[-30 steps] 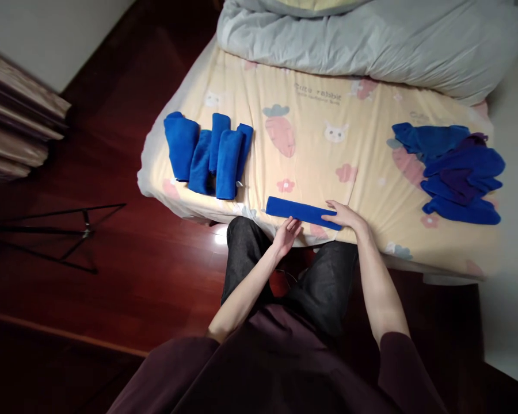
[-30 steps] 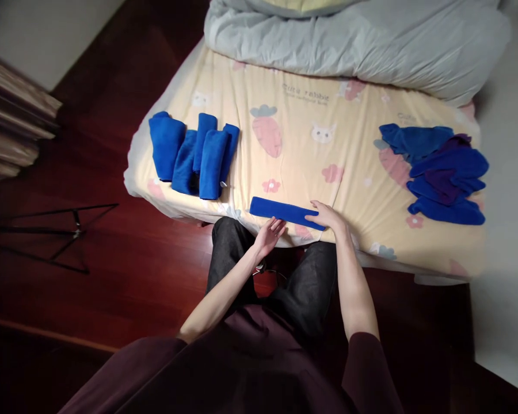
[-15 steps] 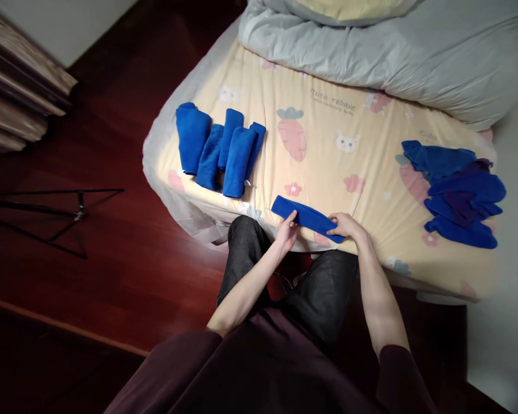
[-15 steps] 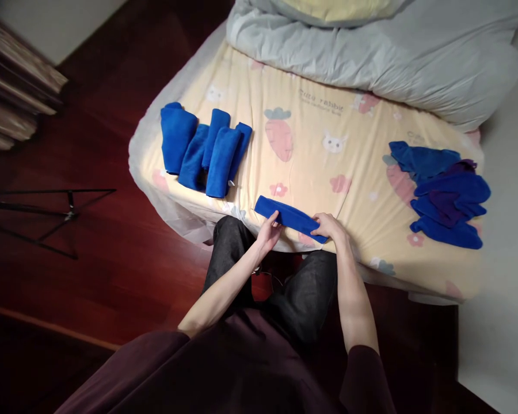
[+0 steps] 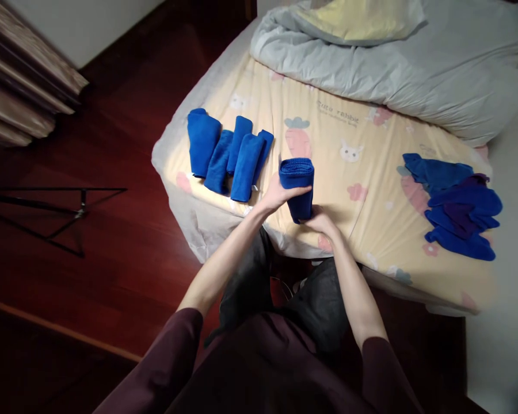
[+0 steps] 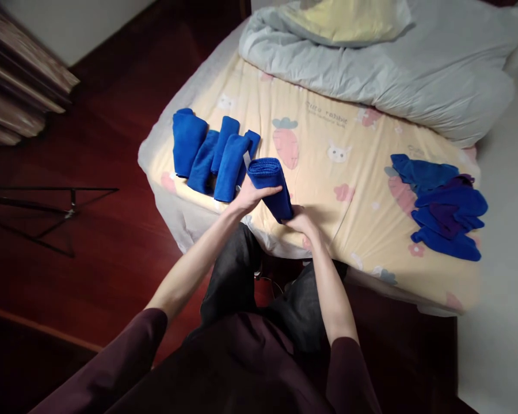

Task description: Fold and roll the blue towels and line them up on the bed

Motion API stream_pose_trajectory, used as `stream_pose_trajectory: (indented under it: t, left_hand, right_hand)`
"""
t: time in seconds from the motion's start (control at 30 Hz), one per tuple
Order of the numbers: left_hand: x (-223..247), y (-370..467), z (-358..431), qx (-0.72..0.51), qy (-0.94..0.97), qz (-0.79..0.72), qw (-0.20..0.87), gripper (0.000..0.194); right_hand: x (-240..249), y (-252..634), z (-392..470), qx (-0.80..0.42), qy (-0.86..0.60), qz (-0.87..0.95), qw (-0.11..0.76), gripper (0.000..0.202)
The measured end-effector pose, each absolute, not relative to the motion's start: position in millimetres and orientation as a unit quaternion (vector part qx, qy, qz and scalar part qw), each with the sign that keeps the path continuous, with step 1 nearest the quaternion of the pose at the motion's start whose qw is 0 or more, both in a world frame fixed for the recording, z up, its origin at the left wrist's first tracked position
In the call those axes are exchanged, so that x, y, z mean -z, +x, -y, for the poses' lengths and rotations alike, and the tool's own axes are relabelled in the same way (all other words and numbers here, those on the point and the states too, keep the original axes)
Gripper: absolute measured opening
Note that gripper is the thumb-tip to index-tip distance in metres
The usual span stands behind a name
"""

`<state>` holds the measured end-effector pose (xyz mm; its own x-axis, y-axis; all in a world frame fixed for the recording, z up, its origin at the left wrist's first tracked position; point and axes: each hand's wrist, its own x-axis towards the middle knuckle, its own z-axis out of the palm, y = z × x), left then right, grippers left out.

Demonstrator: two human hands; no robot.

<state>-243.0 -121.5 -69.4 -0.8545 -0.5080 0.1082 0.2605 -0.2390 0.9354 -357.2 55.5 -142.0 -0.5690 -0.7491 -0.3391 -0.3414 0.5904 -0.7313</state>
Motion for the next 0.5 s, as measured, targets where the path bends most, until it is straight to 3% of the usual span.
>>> stream_pose_trajectory:
  t: [0.13,0.23,0.4,0.5]
  left_hand:
    - [35.3,-239.1,157.9,0.766,0.024,0.619,0.173,0.062]
    - [20.5,-237.3,177.8,0.750,0.025,0.635,0.184,0.063]
    - [18.7,-237.6,201.1,0.739,0.036,0.641,0.204,0.061]
    - [25.2,-233.7,209.3,0.728,0.040,0.652,0.206,0.060]
  right_hand:
    - [142.1,-344.0,-3.1,0.336,-0.336,-0.828,0.298,0.024]
    - [140.5,-333.7,28.4,0.360,-0.339,-0.822,0.282,0.023]
    - [141.5,-320.6,67.0,0.476,-0.303,-0.784,0.257,0.054]
    - [142.6,-316.7,84.4,0.508,-0.282,-0.776,0.246,0.060]
